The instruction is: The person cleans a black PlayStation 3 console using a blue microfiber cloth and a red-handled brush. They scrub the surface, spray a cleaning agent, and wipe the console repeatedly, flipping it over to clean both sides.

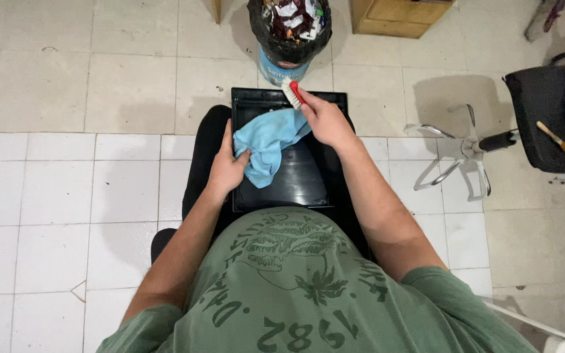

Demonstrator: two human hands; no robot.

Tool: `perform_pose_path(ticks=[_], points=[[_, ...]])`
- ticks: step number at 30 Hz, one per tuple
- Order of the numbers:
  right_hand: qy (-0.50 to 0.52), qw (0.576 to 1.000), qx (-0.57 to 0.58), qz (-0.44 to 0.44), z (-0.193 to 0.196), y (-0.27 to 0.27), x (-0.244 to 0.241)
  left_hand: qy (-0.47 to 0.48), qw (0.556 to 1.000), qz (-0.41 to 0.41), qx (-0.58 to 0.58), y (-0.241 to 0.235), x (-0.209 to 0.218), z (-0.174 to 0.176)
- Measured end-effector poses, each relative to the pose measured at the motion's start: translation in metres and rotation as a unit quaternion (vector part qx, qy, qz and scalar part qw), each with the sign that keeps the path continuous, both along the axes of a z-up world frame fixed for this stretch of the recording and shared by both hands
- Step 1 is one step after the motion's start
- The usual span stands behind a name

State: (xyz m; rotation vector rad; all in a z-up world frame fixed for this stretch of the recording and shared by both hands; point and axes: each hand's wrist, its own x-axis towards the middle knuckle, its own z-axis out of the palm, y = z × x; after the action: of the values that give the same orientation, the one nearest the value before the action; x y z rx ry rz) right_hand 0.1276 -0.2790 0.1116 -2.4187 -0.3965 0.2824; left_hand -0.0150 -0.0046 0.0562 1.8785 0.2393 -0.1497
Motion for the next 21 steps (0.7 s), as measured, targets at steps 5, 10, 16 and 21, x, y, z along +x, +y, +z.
perform_pose_path(ticks=[5,10,16,21], points=[[-0.120,0.973,0.173,0.090,0.052,0.003,-0.019,-0.006,0.996,-0.043,0.083,0.018,0.014,0.091],[-0.194,0.951,0.213,0.109,0.106,0.006,-0.030,-0.062,0.964,-0.129,0.224,0.049,0.038,0.182],[-0.188,0.936,0.296,-0.001,0.102,-0.013,-0.022,-0.218,0.863,-0.224,0.396,0.047,0.057,0.204],[-0.122,0.923,0.360,-0.059,0.050,-0.043,0.023,-0.189,0.847,-0.285,0.408,0.016,0.053,0.209]])
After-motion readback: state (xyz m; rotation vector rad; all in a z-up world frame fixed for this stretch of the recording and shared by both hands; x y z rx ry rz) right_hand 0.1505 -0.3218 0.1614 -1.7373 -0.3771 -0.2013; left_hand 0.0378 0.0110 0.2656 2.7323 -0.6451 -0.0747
